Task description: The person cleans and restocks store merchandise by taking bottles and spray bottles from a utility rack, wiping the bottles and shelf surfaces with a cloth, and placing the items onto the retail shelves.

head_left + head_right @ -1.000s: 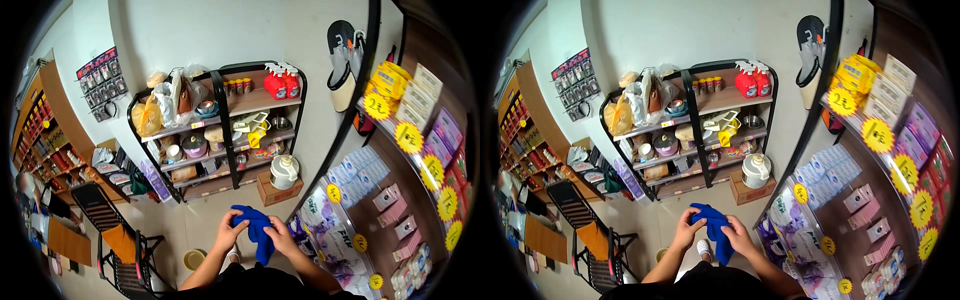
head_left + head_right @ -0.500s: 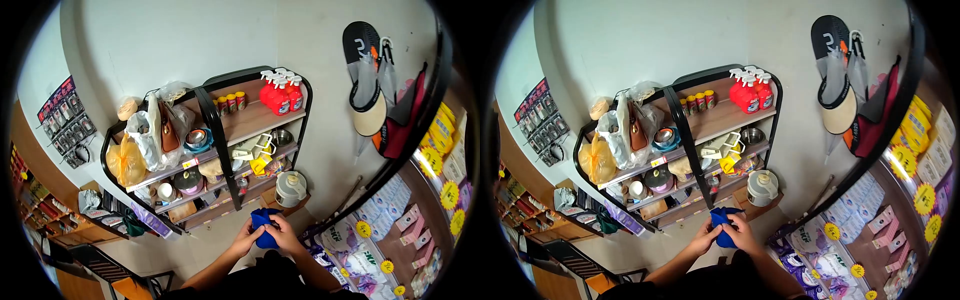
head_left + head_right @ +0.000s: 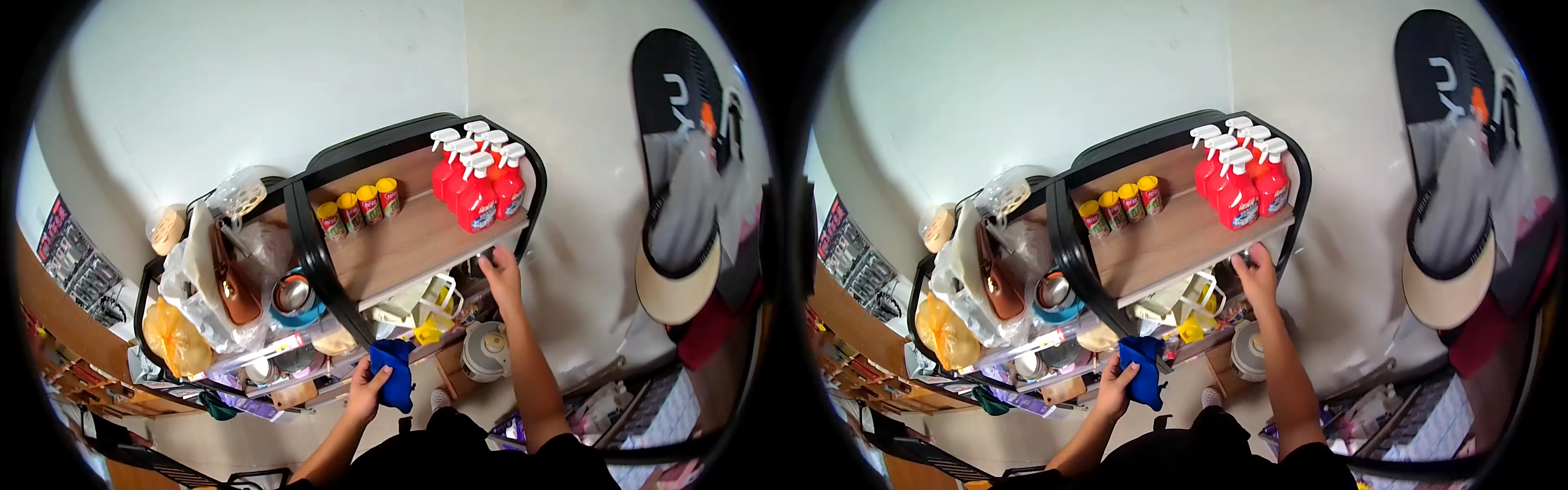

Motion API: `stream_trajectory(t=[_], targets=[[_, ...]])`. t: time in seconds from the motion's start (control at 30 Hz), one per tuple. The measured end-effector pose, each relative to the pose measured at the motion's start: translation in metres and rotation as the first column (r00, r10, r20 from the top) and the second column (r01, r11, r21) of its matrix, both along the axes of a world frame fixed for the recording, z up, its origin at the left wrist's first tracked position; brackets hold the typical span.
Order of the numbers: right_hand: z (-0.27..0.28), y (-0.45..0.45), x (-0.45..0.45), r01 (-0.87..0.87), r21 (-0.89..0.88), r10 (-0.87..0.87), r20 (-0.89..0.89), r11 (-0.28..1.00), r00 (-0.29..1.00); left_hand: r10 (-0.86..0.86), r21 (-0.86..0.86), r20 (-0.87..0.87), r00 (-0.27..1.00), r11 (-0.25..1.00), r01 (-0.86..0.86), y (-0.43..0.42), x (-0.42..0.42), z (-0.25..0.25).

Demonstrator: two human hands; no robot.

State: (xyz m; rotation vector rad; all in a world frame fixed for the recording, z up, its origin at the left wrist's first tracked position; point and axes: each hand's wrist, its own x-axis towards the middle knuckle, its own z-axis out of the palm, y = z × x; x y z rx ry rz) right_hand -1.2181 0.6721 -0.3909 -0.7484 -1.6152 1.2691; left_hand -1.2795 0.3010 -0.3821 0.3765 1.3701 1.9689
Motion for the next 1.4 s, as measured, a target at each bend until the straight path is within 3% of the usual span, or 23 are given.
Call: stream_trajectory(t=[0.03,0.1,0.13,0.2,0.37,0.47,0.53,0.77,1.1,1.4], targets=[[0.006,0.031,-0.022,0.049,0.045,-0.049,0.003,0.998,0.999,0.03,0.003,0.015,0.999,1.0,-0.03,0.019,-0.01,0.005],[0.017,0.093,-0.061,0.084,0.309,-0.094,0.018,0.947,0.995,0.01,0.005,-0.014,1.0,1.0,-0.01,0.047,-0.028,0.016],[0.028,0.11,-0.073,0.075,0.303,-0.089,0.033,0.95,0.995,0.006,0.005,0.009,1.0,1.0,-0.006,0.06,-0.034,0.025],[0.041,0.13,-0.097,0.173,0.38,-0.243,0.145,0.909,0.959,0.021,0.016,0.027,0.999,1.0,-0.022,0.08,-0.045,0.03],[0.031,0.169,-0.129,0.219,0.424,-0.336,0.225,0.879,0.914,-0.004,0.001,0.009,1.0,1.0,0.004,0.113,-0.072,0.023],[0.039,0.167,-0.129,0.173,0.366,-0.291,0.296,0.914,0.91,-0.013,0.033,0.046,0.999,0.999,0.012,0.124,-0.079,0.02],[0.037,0.161,-0.134,0.149,0.492,-0.344,0.336,0.858,0.877,-0.039,0.02,0.065,0.997,0.999,0.038,0.13,-0.085,0.023],[0.044,0.152,-0.136,0.135,0.513,-0.332,0.315,0.848,0.889,-0.158,0.016,0.076,0.985,0.987,0.157,0.14,-0.106,0.024],[0.044,0.094,-0.184,0.046,0.499,-0.221,0.298,0.865,0.929,-0.162,0.046,0.101,0.982,0.986,0.158,0.143,-0.124,0.015],[0.045,0.096,-0.259,0.071,0.502,-0.259,0.316,0.862,0.913,-0.119,0.035,0.113,0.987,0.993,0.115,0.141,-0.129,0.006]])
